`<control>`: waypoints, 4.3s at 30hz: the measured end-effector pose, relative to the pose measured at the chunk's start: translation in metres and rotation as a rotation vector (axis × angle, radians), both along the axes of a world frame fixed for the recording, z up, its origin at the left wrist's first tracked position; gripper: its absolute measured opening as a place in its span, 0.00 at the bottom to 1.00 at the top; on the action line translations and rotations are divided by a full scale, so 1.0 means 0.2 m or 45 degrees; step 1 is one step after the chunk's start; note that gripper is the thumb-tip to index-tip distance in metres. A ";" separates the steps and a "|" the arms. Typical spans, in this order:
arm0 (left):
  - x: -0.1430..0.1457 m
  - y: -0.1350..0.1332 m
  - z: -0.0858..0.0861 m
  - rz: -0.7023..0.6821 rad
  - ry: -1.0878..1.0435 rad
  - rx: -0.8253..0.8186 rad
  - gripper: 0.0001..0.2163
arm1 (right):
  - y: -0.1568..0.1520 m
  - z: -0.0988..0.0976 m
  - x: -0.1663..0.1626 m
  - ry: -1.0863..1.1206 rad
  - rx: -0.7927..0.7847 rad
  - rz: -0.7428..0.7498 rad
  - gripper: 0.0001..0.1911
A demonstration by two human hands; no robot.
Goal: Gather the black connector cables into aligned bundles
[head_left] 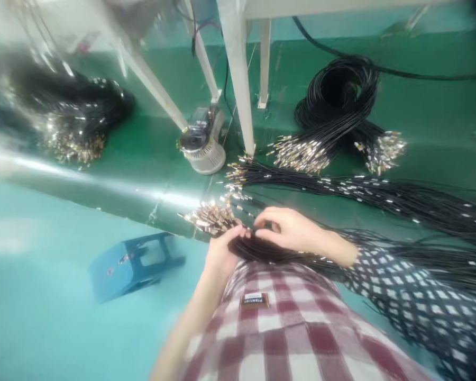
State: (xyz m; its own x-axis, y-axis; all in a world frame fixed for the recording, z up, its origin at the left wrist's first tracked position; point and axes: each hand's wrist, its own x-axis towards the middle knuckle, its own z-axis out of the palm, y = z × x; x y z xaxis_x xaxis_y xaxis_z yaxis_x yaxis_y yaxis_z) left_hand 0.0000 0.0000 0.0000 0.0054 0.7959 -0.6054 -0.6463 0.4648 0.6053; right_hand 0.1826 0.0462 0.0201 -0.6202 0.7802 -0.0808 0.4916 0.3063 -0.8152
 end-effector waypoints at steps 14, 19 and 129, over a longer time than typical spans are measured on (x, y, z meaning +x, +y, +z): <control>0.01 -0.01 -0.05 0.094 -0.006 0.019 0.06 | 0.00 -0.19 0.09 -0.345 0.051 0.115 0.06; 0.00 -0.02 -0.05 0.075 -0.006 0.031 0.08 | 0.18 -0.21 0.09 -0.215 -0.269 0.299 0.06; -0.04 0.03 -0.10 0.059 -0.055 0.084 0.09 | 0.02 -0.35 0.13 0.122 -0.479 -0.021 0.11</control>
